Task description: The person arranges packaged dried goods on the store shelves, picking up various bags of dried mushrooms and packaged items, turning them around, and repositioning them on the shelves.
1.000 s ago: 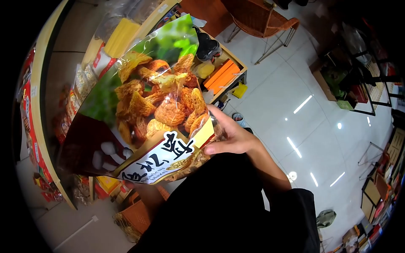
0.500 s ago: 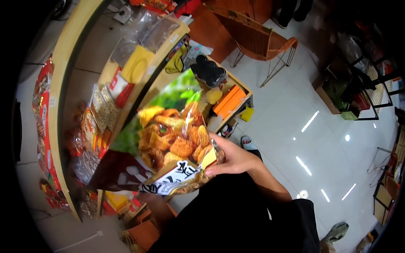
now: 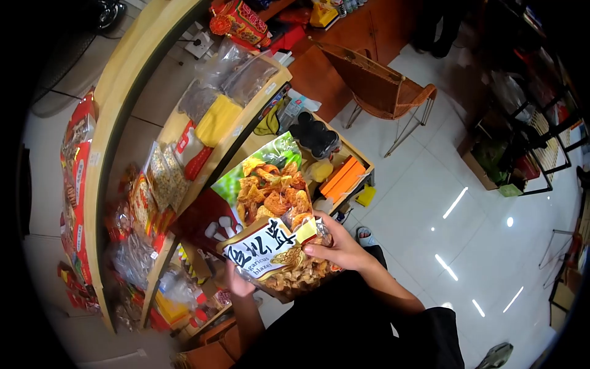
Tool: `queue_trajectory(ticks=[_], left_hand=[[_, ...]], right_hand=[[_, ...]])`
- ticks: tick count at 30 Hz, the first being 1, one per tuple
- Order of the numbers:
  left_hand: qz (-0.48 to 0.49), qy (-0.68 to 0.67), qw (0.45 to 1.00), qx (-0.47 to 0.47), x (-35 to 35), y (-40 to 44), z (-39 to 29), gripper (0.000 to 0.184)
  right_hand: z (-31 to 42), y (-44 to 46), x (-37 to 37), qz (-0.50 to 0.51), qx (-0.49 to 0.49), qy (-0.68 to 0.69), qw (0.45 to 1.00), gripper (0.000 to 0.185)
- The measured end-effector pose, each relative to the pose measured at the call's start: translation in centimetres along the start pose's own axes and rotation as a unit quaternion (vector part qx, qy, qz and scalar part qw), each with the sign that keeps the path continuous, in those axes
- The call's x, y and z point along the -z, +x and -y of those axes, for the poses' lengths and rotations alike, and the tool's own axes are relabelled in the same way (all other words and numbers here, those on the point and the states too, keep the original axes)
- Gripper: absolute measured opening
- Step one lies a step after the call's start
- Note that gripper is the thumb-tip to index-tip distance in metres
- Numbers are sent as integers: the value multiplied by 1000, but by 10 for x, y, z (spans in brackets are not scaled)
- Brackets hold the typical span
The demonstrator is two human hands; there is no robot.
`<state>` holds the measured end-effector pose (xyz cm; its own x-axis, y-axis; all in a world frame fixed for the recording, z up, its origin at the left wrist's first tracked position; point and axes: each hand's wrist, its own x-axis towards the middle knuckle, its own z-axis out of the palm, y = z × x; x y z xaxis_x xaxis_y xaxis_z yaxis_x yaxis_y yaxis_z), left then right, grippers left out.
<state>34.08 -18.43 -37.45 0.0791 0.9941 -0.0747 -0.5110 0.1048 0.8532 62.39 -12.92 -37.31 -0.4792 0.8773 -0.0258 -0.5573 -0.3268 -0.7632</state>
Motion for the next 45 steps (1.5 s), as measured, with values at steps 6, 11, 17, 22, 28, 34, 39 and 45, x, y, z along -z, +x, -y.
queue_trajectory(ticks=[6, 11, 17, 22, 28, 34, 39, 45], left_hand=[[-31, 80, 996, 37, 20, -17, 10, 60], [-128, 88, 987, 39, -40, 4, -11, 55], [-132, 141, 980, 47, -52, 14, -17, 49], [-158, 170, 972, 44, -49, 10, -14, 47], [-187, 157, 968, 61, -47, 6, -13, 47], [-117, 235, 922, 284, 25, -36, 26, 71], [-56, 319, 936, 140, 1, -44, 82, 101], [-20, 361, 928, 87, -18, -19, 62, 80]], right_hand=[[-9, 1, 6, -18, 26, -55, 998, 58], [-16, 2, 7, -32, 0, -27, 999, 57], [-21, 4, 6, -74, -25, 17, 997, 54], [-24, 9, 6, -71, -61, 37, 995, 53], [-27, 15, 5, -70, -81, 37, 994, 53], [-38, 15, 13, -113, -82, 31, 990, 46], [-34, 17, 24, -159, -56, -38, 985, 52], [3, 18, 15, -117, 24, -132, 984, 59]])
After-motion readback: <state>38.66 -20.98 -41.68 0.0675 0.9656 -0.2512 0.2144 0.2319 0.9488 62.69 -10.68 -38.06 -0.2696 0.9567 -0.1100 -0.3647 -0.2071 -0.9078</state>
